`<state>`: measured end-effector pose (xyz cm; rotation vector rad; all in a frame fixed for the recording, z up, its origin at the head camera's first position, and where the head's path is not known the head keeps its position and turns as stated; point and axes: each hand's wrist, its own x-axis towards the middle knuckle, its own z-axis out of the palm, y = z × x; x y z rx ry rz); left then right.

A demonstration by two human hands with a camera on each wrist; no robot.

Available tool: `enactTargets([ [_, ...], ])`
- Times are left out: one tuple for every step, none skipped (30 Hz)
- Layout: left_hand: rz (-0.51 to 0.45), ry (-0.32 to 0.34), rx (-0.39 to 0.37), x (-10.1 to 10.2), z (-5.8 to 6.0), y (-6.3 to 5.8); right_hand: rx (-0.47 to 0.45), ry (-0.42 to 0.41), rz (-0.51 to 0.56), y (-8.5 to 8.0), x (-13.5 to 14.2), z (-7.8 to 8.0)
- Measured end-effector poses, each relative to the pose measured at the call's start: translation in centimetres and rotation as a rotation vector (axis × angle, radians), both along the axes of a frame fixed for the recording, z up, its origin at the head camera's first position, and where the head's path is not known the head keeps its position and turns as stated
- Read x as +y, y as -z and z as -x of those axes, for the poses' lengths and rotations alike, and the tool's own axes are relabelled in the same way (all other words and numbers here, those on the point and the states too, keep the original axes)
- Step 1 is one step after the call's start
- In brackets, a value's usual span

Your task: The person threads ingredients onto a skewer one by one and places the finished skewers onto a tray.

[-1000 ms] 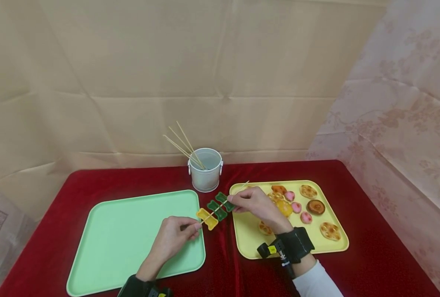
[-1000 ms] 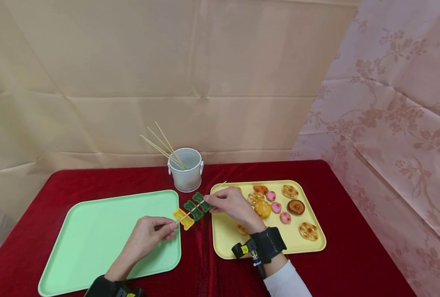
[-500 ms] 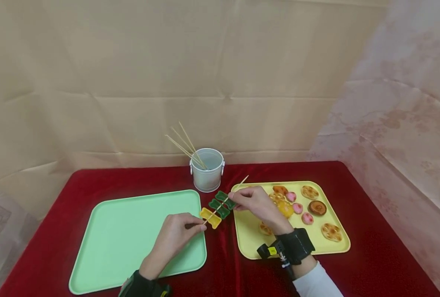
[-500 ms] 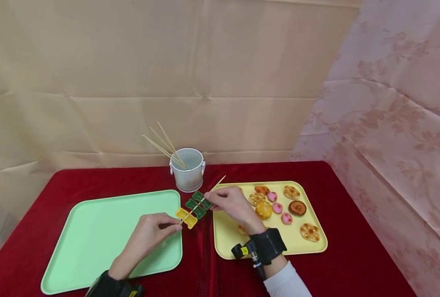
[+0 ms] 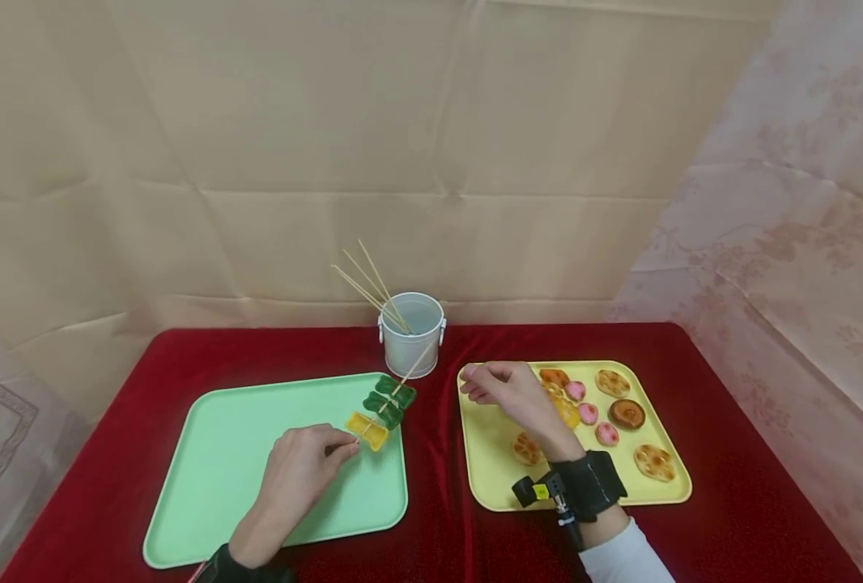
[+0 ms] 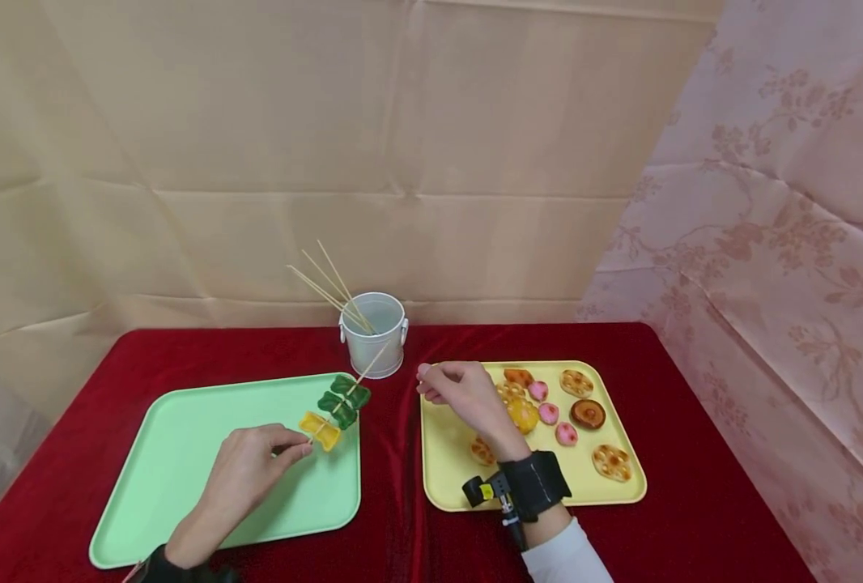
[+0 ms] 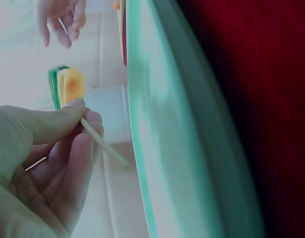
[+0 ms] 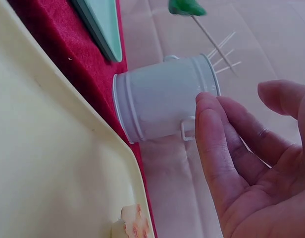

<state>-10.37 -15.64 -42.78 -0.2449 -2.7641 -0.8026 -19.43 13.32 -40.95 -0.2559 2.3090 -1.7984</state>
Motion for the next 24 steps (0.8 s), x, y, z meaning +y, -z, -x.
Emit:
enactTargets([
  [0.003,-0.007,-0.006,-0.5,-0.2,0.0,-0.004,-0.002,0.0,0.0,0.0,0.0],
  [0.008,-0.017,-0.009,-0.9,-0.4,-0.1,-0.006,-0.003,0.004,0.0,0.0,0.1],
  [0.009,-0.029,-0.015,-1.4,-0.6,-0.1,-0.005,-0.004,0.004,0.1,0.0,0.1],
  [0.008,-0.039,-0.021,-1.9,-0.8,-0.1,-0.002,-0.005,0.003,0.1,0.1,0.1],
  [0.008,-0.05,-0.027,-2.4,-1.0,-0.2,0.002,-0.007,0.003,0.1,0.1,0.1],
  [0.011,-0.064,-0.036,-3.0,-1.2,-0.2,0.005,-0.01,0.005,0.1,0.1,0.1],
  [0.015,-0.08,-0.05,-3.5,-1.4,-0.2,0.009,-0.011,0.004,0.1,0.2,0.1],
  [0.019,-0.095,-0.067,-4.0,-1.6,-0.3,0.01,-0.013,0.004,0.1,0.2,0.1],
  [0.026,-0.108,-0.081,-4.6,-1.8,-0.3,0.011,-0.013,0.003,0.1,0.3,0.1],
  [0.032,-0.12,-0.096,-5.2,-1.9,-0.4,0.011,-0.014,0.003,0.1,0.3,0.1],
  [0.041,-0.135,-0.111,-5.7,-2.0,-0.4,0.01,-0.013,0.001,0.1,0.3,0.0],
  [0.053,-0.149,-0.129,-6.3,-2.1,-0.4,0.008,-0.013,-0.001,0.1,0.3,0.0],
  [0.063,-0.16,-0.145,-6.9,-2.3,-0.4,0.008,-0.011,-0.005,0.2,0.4,0.0],
  [0.07,-0.168,-0.166,-7.5,-2.4,-0.4,0.007,-0.01,-0.008,0.2,0.4,0.1],
  [0.076,-0.181,-0.188,-8.0,-2.5,-0.4,0.008,-0.007,-0.01,0.2,0.4,0.1],
  [0.082,-0.195,-0.215,-8.6,-2.6,-0.4,0.009,-0.008,-0.013,0.2,0.4,0.1],
  [0.089,-0.208,-0.245,-9.3,-2.7,-0.5,0.009,-0.008,-0.014,0.2,0.4,0.1],
  [0.096,-0.217,-0.274,-9.9,-2.8,-0.5,0.008,-0.007,-0.017,0.2,0.4,0.1],
  [0.098,-0.229,-0.303,-10.5,-2.9,-0.5,0.006,-0.007,-0.018,0.2,0.3,0.1],
  [0.1,-0.242,-0.339,-11.0,-3.0,-0.5,0.003,-0.008,-0.018,0.2,0.3,0.1],
  [0.103,-0.253,-0.369,-11.5,-3.1,-0.4,0.0,-0.008,-0.018,0.1,0.3,0.1],
  [0.106,-0.261,-0.394,-12.0,-3.1,-0.4,-0.004,-0.008,-0.017,0.1,0.3,0.1],
  [0.106,-0.267,-0.422,-12.4,-3.2,-0.4,-0.006,-0.006,-0.016,0.1,0.3,0.1],
  [0.106,-0.273,-0.442,-12.8,-3.2,-0.3,-0.007,-0.006,-0.015,0.0,0.3,0.1],
])
